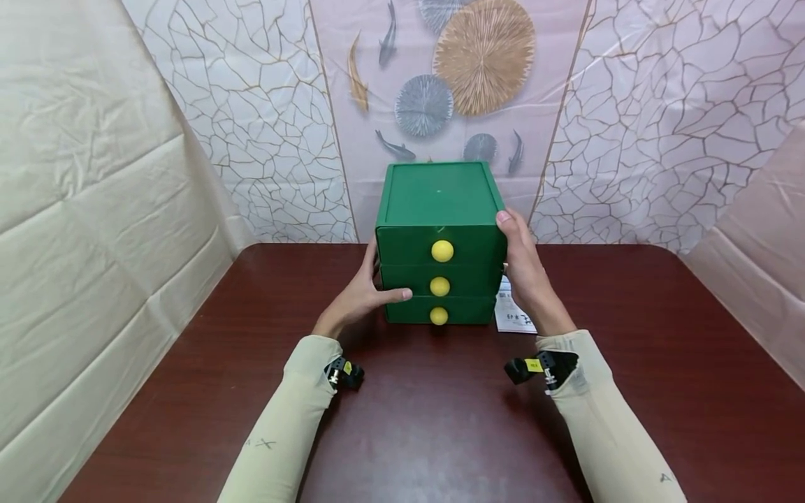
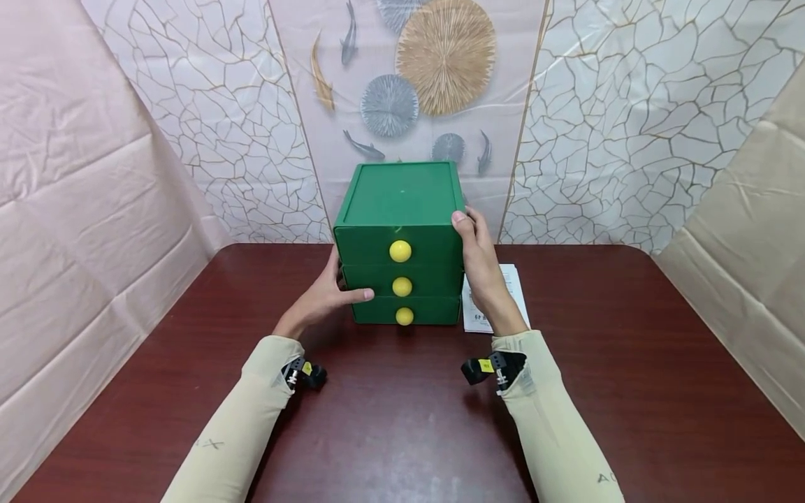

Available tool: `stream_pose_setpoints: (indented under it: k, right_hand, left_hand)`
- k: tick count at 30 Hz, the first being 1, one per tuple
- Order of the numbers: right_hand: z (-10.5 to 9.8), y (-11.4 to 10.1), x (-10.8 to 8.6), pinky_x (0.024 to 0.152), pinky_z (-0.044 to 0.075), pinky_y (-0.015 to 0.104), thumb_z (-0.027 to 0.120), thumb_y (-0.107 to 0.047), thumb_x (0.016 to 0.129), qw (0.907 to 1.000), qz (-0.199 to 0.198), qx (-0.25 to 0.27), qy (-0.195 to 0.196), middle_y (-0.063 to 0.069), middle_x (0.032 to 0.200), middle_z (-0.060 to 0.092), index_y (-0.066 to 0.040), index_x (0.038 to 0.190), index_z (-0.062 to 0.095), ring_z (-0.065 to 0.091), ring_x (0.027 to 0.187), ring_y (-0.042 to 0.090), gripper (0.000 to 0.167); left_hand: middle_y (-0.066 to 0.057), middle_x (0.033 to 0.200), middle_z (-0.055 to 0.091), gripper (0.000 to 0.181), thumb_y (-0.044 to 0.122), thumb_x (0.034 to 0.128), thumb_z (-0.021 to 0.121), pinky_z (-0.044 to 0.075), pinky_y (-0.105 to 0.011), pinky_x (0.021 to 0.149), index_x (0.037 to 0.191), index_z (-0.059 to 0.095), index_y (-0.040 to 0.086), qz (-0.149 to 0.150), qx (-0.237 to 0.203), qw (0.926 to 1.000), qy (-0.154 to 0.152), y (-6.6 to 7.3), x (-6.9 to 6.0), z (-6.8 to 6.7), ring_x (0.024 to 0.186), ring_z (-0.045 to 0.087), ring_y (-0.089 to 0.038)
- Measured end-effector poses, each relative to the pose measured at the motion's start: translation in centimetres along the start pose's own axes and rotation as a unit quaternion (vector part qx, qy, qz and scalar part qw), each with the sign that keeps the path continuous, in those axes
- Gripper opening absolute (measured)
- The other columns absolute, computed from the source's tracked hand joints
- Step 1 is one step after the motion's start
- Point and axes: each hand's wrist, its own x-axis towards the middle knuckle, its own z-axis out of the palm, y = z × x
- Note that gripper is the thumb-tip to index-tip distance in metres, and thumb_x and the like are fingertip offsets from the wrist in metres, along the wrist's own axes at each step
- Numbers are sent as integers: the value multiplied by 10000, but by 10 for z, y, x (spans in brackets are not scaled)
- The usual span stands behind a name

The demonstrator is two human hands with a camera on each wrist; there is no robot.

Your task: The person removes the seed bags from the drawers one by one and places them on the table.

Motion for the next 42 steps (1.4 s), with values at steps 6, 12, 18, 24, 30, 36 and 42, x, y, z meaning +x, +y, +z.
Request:
stream_pose_setpoints:
  k: [6, 12, 18, 24, 30, 36, 42]
  right_hand:
    - [-3, -1, -1, 1106, 297, 612, 409, -569, 1077, 10000, 22, 0, 83, 147, 1559, 346, -184, 1674, 232, 398, 1317, 292, 733]
    - [-7, -1, -5, 1125, 244, 673, 407, -573, 1072, 10000, 56, 18, 60, 160, 1584, 295, -183, 1677, 206, 356, 1341, 318, 747]
    - [-7, 3, -4, 1139, 220, 697, 407, -586, 1066, 9999, 152, -14, -44, 173, 1632, 255, -186, 1688, 168, 324, 1391, 355, 777]
    - [-6, 4, -4, 1137, 219, 714, 409, -575, 1066, 9999, 109, -12, -29, 177, 1644, 256, -186, 1691, 168, 326, 1402, 360, 775]
    - [-7, -5, -2, 1143, 200, 757, 406, -572, 1065, 9998, 56, -145, -106, 184, 1651, 238, -173, 1692, 155, 327, 1426, 396, 785]
    - [-10, -10, 0, 1159, 200, 768, 413, -565, 1074, 9989, 104, -376, -262, 216, 1673, 222, -139, 1701, 124, 325, 1475, 458, 811]
    - [-11, -16, -4, 1150, 331, 651, 434, -564, 1093, 9974, 176, -693, -101, 214, 1641, 325, -105, 1685, 227, 439, 1406, 418, 778]
  left_hand:
    - [99, 1741, 98, 1322, 26, 855, 835, 322, -533, 1226, 1639, -103, 527, -87, -161, 9997, -155, -7, 2, 0, 1557, 268, -229]
    - [34, 1706, 165, 1397, -33, 810, 869, 347, -507, 1214, 1629, -110, 535, -114, -260, 9989, -375, -14, 4, 9, 1502, 328, -254]
    - [-30, 1629, 326, 1335, -22, 836, 859, 337, -508, 1211, 1647, -65, 499, -220, -19, 9987, -451, -23, 1, 8, 1420, 441, -272]
    - [-15, 1661, 321, 1259, 63, 897, 840, 339, -480, 1217, 1659, -65, 492, -696, -129, 9967, -405, -23, -3, 4, 1432, 474, -266]
    - [35, 1649, 334, 1194, 94, 905, 841, 377, -466, 1197, 1650, 18, 534, -748, -279, 9964, -295, -26, 1, -1, 1491, 380, -209]
    - [55, 1667, 326, 1153, 95, 913, 828, 348, -503, 1214, 1643, 60, 550, -810, -598, 9946, -267, -35, 1, -2, 1555, 292, -207]
    - [46, 1679, 313, 1142, 86, 917, 817, 323, -509, 1226, 1659, 64, 517, -869, -730, 9931, -300, -42, -3, -4, 1568, 265, -202]
